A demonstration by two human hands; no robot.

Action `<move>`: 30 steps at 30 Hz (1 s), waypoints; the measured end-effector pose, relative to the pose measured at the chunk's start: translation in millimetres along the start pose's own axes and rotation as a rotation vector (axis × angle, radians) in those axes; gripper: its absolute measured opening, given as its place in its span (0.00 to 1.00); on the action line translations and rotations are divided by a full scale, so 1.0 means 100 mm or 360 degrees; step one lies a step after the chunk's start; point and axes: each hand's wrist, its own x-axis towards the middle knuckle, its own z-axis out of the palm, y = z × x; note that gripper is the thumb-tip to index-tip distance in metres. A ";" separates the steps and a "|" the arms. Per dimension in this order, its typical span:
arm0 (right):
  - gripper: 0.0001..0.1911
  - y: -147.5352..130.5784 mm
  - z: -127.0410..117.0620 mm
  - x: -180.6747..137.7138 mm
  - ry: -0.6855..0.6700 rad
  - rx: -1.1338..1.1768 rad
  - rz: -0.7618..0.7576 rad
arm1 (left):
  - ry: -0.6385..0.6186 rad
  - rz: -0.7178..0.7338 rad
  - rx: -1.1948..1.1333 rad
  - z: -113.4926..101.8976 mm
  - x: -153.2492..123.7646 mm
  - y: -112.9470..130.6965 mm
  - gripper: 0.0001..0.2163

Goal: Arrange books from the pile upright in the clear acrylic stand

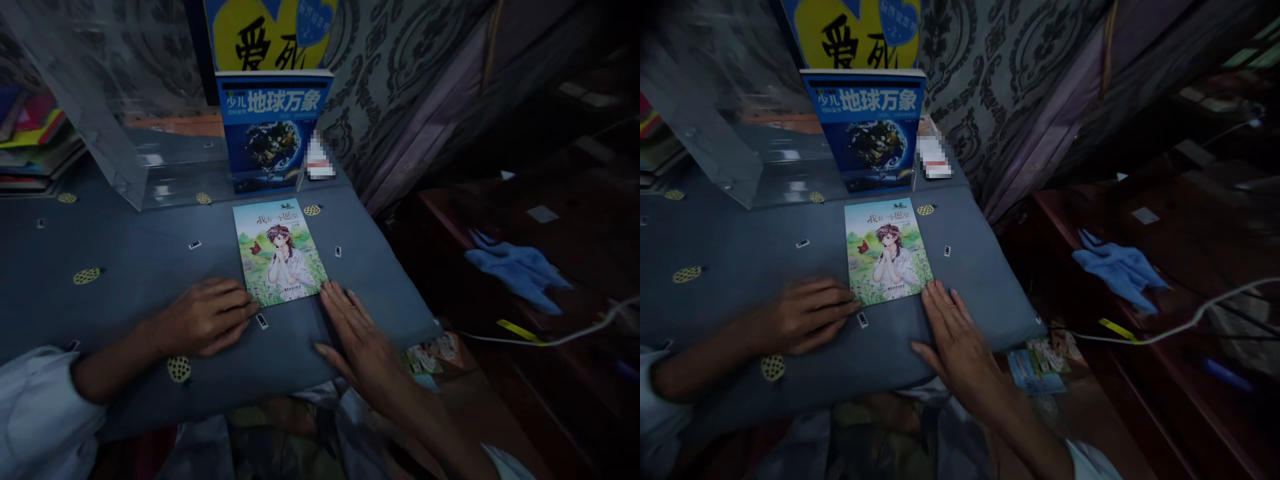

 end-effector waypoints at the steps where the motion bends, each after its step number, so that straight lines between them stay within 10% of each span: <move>1: 0.43 0.01 -0.01 -0.01 0.0010 -0.0007 0.0006 | -0.0006 0.0000 0.0016 0.00 0.00 0.01 0.09; 11: 0.41 0.04 0.03 -0.02 0.0066 0.0020 0.0016 | 0.0039 -0.0125 0.0273 0.00 -0.04 0.08 0.10; 30: 0.40 -0.04 -0.01 0.05 0.0043 -0.0057 -0.0011 | 0.0154 -0.0437 0.0170 0.09 -0.11 -0.57 0.13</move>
